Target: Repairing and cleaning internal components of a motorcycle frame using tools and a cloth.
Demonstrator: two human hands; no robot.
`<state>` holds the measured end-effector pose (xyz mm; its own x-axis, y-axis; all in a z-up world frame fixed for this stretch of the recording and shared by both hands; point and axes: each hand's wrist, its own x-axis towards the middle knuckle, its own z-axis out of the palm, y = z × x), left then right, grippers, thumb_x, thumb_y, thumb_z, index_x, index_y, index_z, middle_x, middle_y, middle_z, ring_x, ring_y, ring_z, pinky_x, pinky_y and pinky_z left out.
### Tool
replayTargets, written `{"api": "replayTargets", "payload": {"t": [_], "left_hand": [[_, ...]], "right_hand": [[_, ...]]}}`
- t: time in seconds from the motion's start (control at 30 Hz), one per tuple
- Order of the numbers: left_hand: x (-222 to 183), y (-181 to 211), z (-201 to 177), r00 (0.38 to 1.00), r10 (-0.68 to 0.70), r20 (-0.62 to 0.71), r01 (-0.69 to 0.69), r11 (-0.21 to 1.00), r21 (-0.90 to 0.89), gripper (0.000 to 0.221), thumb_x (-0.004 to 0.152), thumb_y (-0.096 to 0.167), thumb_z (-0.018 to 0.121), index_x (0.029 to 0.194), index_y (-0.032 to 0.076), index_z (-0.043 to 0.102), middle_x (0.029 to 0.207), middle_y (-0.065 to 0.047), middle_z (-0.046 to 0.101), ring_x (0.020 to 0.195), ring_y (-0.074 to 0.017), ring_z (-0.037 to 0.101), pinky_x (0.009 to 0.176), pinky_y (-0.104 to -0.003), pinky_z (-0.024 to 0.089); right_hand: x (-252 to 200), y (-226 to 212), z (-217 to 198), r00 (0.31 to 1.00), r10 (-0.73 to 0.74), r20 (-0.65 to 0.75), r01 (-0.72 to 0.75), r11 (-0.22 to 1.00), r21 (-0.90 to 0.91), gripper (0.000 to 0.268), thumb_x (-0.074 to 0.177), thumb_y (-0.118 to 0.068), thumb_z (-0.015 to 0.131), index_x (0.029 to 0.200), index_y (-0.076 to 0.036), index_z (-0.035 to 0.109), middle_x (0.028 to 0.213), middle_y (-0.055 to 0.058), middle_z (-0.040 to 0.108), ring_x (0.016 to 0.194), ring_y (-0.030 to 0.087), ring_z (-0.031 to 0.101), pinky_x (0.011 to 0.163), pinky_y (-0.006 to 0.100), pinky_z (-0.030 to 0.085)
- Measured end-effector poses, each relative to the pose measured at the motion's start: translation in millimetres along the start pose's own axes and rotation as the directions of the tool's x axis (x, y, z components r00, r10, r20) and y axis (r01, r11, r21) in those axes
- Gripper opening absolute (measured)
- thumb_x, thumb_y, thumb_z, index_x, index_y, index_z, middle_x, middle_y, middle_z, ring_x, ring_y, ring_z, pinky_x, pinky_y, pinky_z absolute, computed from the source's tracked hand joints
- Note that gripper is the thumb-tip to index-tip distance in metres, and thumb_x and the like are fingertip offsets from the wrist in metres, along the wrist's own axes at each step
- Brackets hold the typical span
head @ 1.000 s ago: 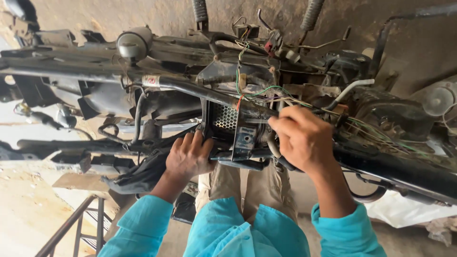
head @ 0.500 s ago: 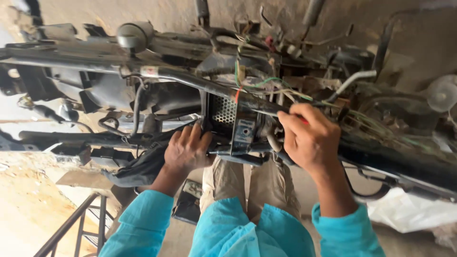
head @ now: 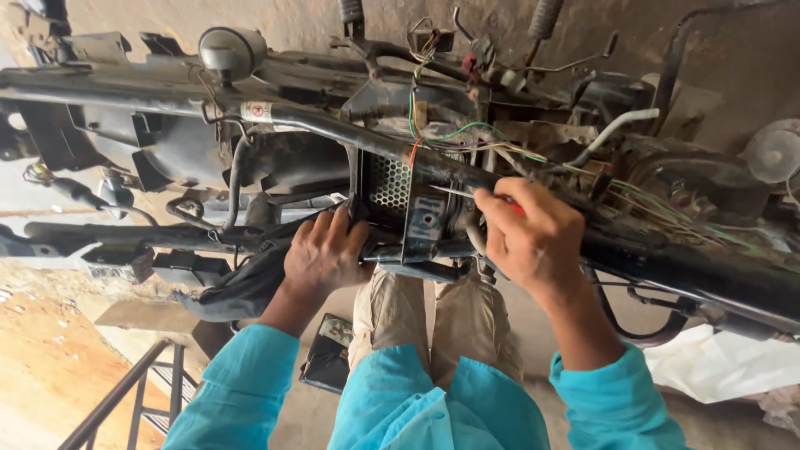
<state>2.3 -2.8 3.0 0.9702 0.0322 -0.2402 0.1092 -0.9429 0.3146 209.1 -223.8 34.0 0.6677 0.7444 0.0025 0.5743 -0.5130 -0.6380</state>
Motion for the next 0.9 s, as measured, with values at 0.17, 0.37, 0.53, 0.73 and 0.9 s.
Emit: {"api": "replayTargets", "payload": {"t": [0.17, 0.37, 0.53, 0.73, 0.9], "left_hand": [[-1, 0, -1, 0.998, -0.003, 0.057, 0.004, 1.000, -0.005, 0.042, 0.054, 0.039, 0.080, 0.085, 0.011, 0.071, 0.093, -0.012, 0.068, 0.071, -0.0238, 0.065, 0.057, -0.037, 0.052], [1, 0, -3, 0.998, -0.006, 0.055, 0.007, 1.000, -0.011, 0.043, 0.056, 0.039, 0.081, 0.086, 0.011, 0.071, 0.093, -0.012, 0.068, 0.072, -0.0238, 0.065, 0.059, -0.037, 0.053], [1, 0, -1, 0.999, -0.002, 0.053, 0.002, 1.000, -0.002, 0.041, 0.057, 0.039, 0.081, 0.085, 0.010, 0.071, 0.092, -0.013, 0.068, 0.069, -0.0231, 0.065, 0.057, -0.036, 0.054], [2, 1, -4, 0.996, -0.020, 0.090, 0.021, 1.000, -0.011, 0.037, 0.060, 0.039, 0.081, 0.082, 0.011, 0.070, 0.085, -0.010, 0.064, 0.068, -0.0236, 0.064, 0.056, -0.037, 0.053], [4, 1, -6, 0.999, -0.009, 0.049, 0.010, 1.000, -0.030, 0.039, 0.060, 0.041, 0.081, 0.083, 0.011, 0.070, 0.088, -0.010, 0.064, 0.071, -0.0234, 0.064, 0.058, -0.037, 0.053]], "right_hand": [[-6, -2, 3, 1.000, 0.011, 0.000, -0.011, 1.000, -0.002, 0.010, 0.090, -0.001, 0.076, 0.099, -0.006, 0.076, 0.094, 0.007, 0.066, 0.078, 0.026, 0.067, 0.068, 0.038, 0.055], [-9, -5, 5, 1.000, 0.028, 0.006, -0.027, 0.999, -0.018, 0.015, 0.088, -0.001, 0.076, 0.102, -0.006, 0.077, 0.094, 0.007, 0.067, 0.076, 0.025, 0.068, 0.065, 0.037, 0.055], [-10, -5, 7, 1.000, 0.025, -0.005, -0.025, 1.000, -0.016, 0.014, 0.089, -0.002, 0.076, 0.102, -0.006, 0.077, 0.095, 0.007, 0.068, 0.079, 0.025, 0.069, 0.066, 0.036, 0.056], [-17, -6, 9, 1.000, 0.025, 0.002, -0.025, 0.999, -0.024, 0.016, 0.089, -0.002, 0.075, 0.105, -0.006, 0.076, 0.098, 0.008, 0.068, 0.079, 0.025, 0.069, 0.068, 0.036, 0.057], [-23, -7, 12, 0.999, 0.029, -0.017, -0.030, 0.999, -0.042, 0.017, 0.088, -0.001, 0.074, 0.105, -0.005, 0.076, 0.099, 0.009, 0.068, 0.078, 0.025, 0.069, 0.068, 0.036, 0.057]]}}
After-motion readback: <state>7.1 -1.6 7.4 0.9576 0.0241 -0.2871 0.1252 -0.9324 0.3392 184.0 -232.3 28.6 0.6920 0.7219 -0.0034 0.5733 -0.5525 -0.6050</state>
